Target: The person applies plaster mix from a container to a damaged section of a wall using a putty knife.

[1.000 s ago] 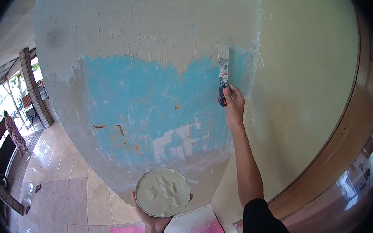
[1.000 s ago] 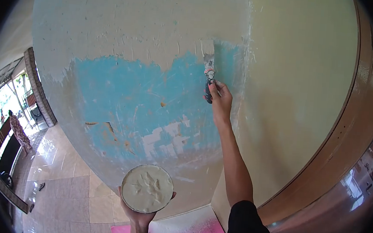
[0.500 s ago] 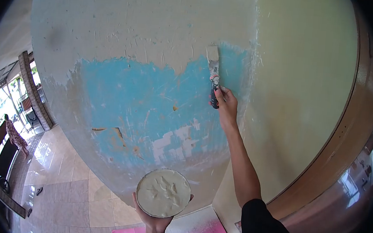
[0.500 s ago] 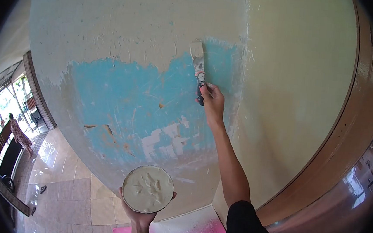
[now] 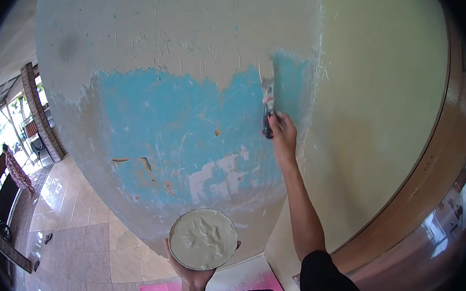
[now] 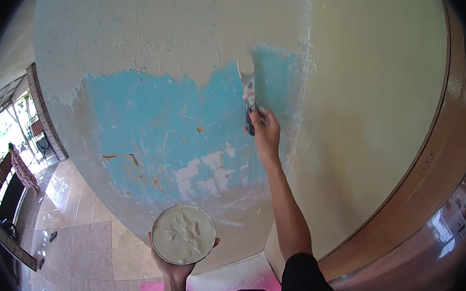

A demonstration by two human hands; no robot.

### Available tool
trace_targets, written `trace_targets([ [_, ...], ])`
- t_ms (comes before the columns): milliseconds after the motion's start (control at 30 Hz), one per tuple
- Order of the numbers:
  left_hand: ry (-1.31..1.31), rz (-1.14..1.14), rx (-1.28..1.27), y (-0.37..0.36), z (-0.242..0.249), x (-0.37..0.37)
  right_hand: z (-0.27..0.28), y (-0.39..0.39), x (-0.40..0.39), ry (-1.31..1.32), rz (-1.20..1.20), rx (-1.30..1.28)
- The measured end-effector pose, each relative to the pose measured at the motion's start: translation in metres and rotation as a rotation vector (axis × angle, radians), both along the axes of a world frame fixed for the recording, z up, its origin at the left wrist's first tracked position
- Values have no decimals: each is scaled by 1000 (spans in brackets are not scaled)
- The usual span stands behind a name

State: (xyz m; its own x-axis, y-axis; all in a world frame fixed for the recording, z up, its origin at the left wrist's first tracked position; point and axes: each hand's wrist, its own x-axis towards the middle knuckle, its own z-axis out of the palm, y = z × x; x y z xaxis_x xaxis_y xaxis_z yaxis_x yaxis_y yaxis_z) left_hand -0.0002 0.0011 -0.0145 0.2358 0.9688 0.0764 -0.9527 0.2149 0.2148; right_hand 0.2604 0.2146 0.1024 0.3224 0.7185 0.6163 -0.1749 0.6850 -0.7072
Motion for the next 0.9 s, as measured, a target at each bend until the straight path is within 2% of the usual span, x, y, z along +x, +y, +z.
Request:
trace_targets([
  [133, -15, 3, -17, 1, -4, -1, 15, 8, -4, -29, -72, -1],
  [200, -13, 1, -6, 0, -1, -1, -11, 10, 0, -92, -98, -81],
  [267, -12, -2, 5, -2, -2, 0, -64, 5, -1, -63, -68, -116],
  [333, -3, 16, -16, -1, -1, -1, -77, 3, -3, -31, -37, -146],
  [400, -4, 13, -7, 1, 0, 0, -66, -8, -6, -13, -53, -55],
  [467, -1, 4, -7, 0, 1, 1, -34, -8, -4, 2, -49, -68],
  [533, -165, 12, -122, 0, 0, 3, -2, -5, -3, -59, -55, 30],
  [633, -27, -22, -1, -1, -1, 4, 22, 4, -8, -50, -71, 17],
  [900, -52, 25, -50, -2, -5, 3, -83, 0, -10, -12, 3, -127],
])
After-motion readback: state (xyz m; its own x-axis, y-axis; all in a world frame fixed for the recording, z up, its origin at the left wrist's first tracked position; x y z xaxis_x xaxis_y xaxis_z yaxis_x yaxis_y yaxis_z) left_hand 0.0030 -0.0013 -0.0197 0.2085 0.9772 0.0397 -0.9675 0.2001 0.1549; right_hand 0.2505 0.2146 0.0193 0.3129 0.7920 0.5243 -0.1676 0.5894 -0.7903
